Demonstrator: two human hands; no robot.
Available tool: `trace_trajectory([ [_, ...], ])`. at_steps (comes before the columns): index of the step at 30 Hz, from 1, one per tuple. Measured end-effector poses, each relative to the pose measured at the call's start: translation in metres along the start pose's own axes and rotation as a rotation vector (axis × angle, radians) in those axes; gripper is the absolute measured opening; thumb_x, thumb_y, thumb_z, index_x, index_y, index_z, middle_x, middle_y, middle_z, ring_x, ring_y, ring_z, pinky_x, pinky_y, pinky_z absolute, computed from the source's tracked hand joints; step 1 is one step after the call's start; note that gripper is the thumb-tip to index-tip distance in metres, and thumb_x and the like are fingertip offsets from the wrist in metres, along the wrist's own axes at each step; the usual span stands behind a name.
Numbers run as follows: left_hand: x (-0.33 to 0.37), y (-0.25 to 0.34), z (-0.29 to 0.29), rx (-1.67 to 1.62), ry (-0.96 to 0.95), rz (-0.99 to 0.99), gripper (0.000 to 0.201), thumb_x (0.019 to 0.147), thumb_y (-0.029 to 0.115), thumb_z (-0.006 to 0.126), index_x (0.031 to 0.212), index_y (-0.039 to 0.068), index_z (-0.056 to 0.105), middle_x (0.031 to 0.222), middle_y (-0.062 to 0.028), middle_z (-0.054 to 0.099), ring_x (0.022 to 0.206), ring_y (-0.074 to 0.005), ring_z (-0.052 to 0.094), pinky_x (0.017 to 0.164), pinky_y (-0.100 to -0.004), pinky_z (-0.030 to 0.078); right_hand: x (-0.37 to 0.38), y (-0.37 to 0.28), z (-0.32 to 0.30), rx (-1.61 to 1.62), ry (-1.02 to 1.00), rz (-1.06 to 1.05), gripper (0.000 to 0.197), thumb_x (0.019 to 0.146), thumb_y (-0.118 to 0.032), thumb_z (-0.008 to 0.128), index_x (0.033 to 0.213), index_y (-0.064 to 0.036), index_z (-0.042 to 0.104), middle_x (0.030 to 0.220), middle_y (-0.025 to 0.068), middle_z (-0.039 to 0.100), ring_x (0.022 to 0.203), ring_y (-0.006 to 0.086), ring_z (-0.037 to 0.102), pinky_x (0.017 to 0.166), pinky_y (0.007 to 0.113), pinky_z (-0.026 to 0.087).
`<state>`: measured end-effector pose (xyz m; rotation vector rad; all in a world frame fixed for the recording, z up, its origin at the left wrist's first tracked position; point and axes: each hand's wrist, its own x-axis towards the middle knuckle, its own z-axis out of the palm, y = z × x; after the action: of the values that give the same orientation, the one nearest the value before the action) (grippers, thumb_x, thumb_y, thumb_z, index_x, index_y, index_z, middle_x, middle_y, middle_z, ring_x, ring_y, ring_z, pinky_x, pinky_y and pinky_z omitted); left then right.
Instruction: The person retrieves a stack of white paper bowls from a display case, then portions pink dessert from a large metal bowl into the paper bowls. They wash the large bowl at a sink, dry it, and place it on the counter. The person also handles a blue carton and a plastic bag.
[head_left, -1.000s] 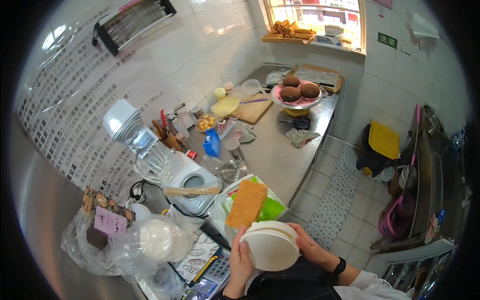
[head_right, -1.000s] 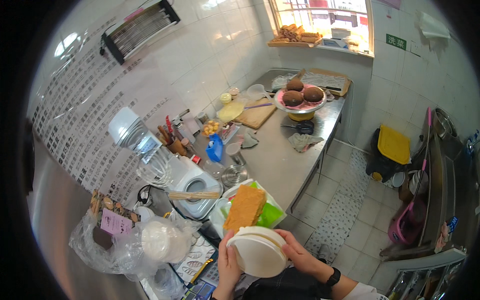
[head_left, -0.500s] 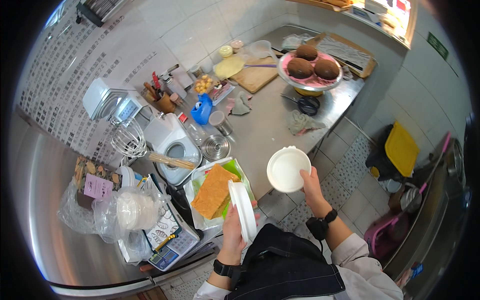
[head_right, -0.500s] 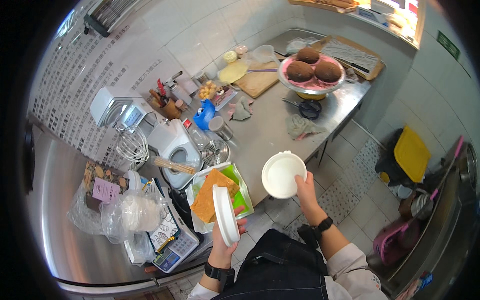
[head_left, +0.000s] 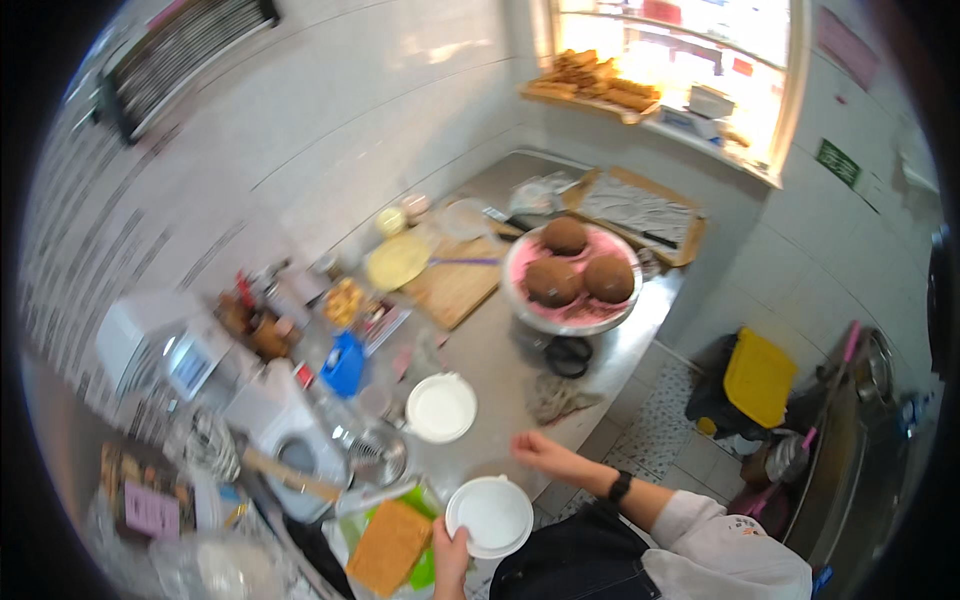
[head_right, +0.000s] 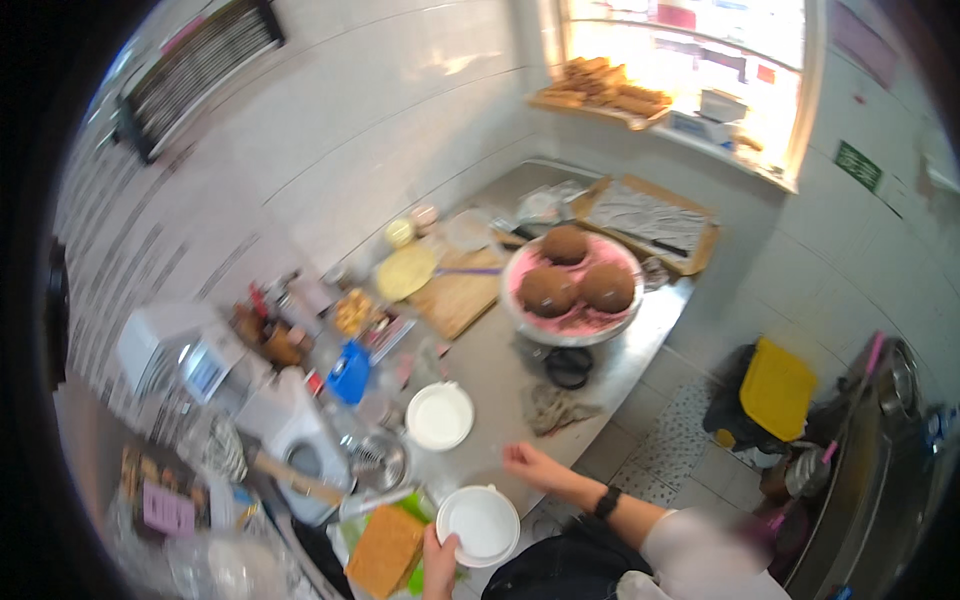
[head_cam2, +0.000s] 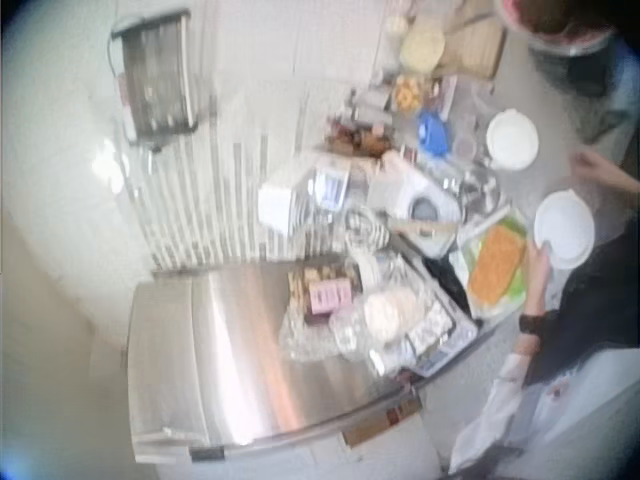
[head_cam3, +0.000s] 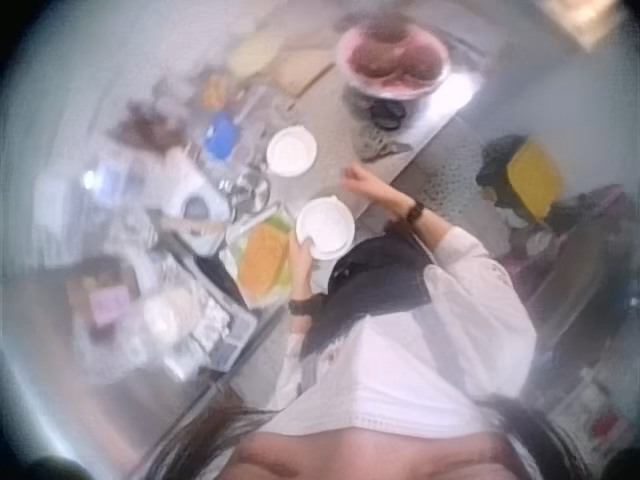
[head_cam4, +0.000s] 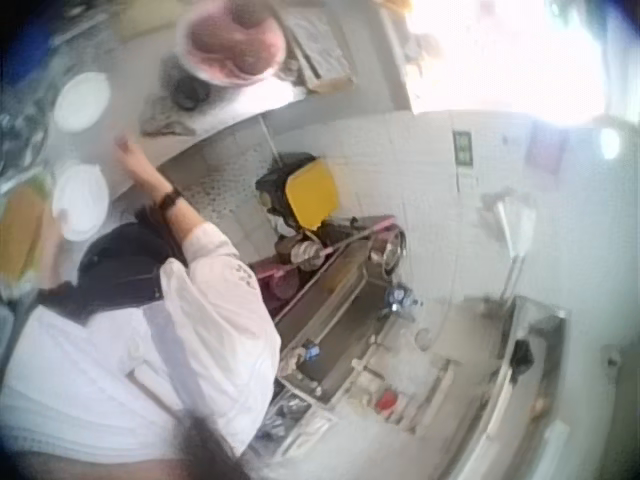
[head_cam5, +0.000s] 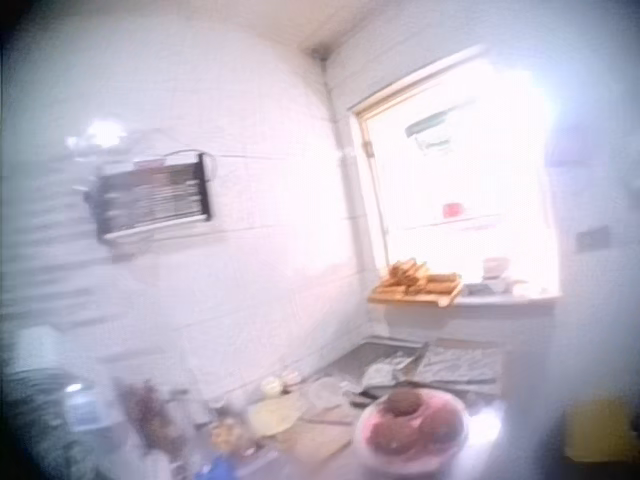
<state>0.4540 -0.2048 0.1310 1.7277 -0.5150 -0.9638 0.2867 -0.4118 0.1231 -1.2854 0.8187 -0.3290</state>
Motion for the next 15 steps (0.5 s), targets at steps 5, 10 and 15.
trace_trajectory([
  [5,0.020,-0.015,0.026,-0.044,0.111,-0.016,0.056,0.085,0.008,0.058,0.134,-0.007,0.035,0.123,-0.0223,0.052,0.104,-0.0285,0.056,0.088,-0.0392,0.048,-0.113,-0.048,-0.100,0.261,-0.265,0.117,0.039,0.099,-0.025,0.049,0.130,-0.0017,0.046,0.120,0.0102,0.058,0.112,0.0160,0.056,0.095,0.030,0.045],
  [10,0.031,-0.026,0.058,-0.372,0.262,-0.125,0.048,0.087,0.008,0.057,0.130,-0.005,0.039,0.120,-0.0186,0.052,0.103,-0.0291,0.054,0.087,-0.0375,0.049,-0.158,-0.132,-0.227,0.147,0.140,-0.173,0.028,0.099,-0.018,0.047,0.121,-0.0032,0.052,0.108,0.0101,0.064,0.100,0.0176,0.062,0.089,0.033,0.049],
  [15,0.041,0.002,0.111,-0.121,0.410,0.067,0.044,0.089,0.010,0.056,0.127,-0.005,0.041,0.115,-0.0177,0.053,0.101,-0.0285,0.055,0.087,-0.0375,0.048,-0.134,-0.227,-0.417,-0.270,0.730,-0.593,0.022,0.097,-0.014,0.049,0.114,-0.0025,0.055,0.101,0.0082,0.065,0.094,0.0150,0.063,0.082,0.029,0.050],
])
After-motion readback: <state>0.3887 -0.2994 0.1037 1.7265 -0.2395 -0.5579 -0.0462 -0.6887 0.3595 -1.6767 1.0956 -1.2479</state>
